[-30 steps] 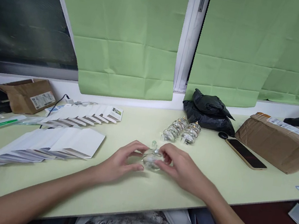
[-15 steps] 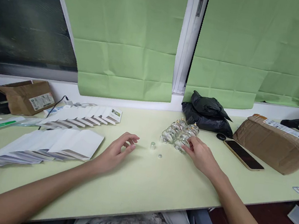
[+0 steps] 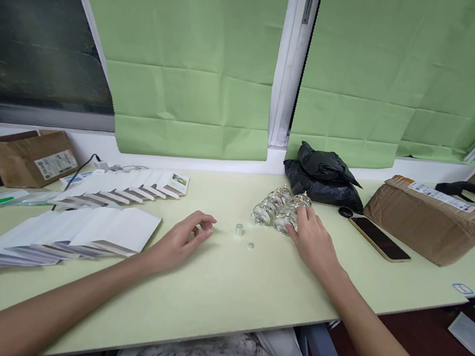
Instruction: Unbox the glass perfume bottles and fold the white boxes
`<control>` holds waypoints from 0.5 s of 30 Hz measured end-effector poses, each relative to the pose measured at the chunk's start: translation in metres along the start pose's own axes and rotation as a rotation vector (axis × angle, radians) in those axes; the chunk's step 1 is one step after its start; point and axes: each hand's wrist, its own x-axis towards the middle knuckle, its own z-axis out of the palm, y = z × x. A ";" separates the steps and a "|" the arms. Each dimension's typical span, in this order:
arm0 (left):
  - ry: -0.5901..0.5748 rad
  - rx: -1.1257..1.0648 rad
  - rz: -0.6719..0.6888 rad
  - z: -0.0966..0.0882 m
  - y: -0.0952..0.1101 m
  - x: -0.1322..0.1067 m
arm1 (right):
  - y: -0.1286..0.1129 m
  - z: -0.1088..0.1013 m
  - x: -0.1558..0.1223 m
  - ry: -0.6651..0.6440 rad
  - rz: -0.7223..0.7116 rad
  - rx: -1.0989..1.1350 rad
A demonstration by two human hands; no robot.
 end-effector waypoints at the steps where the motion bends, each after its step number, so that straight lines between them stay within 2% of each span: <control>1: 0.001 0.002 0.002 0.000 0.000 0.000 | -0.003 -0.003 0.001 0.024 -0.008 0.005; 4: 0.002 0.010 0.007 0.001 -0.001 0.000 | -0.020 -0.012 0.002 -0.001 -0.113 0.139; 7: 0.007 0.023 0.006 0.000 -0.001 0.000 | -0.043 -0.013 0.004 -0.265 -0.308 0.367; 9: 0.010 0.030 0.002 0.000 -0.002 0.000 | -0.056 -0.008 0.006 -0.386 -0.377 0.435; 12: 0.010 0.038 0.003 0.000 -0.003 0.001 | -0.067 0.005 0.012 -0.438 -0.380 0.500; 15: 0.022 0.048 0.016 0.001 -0.004 0.001 | -0.070 0.017 0.019 -0.420 -0.299 0.528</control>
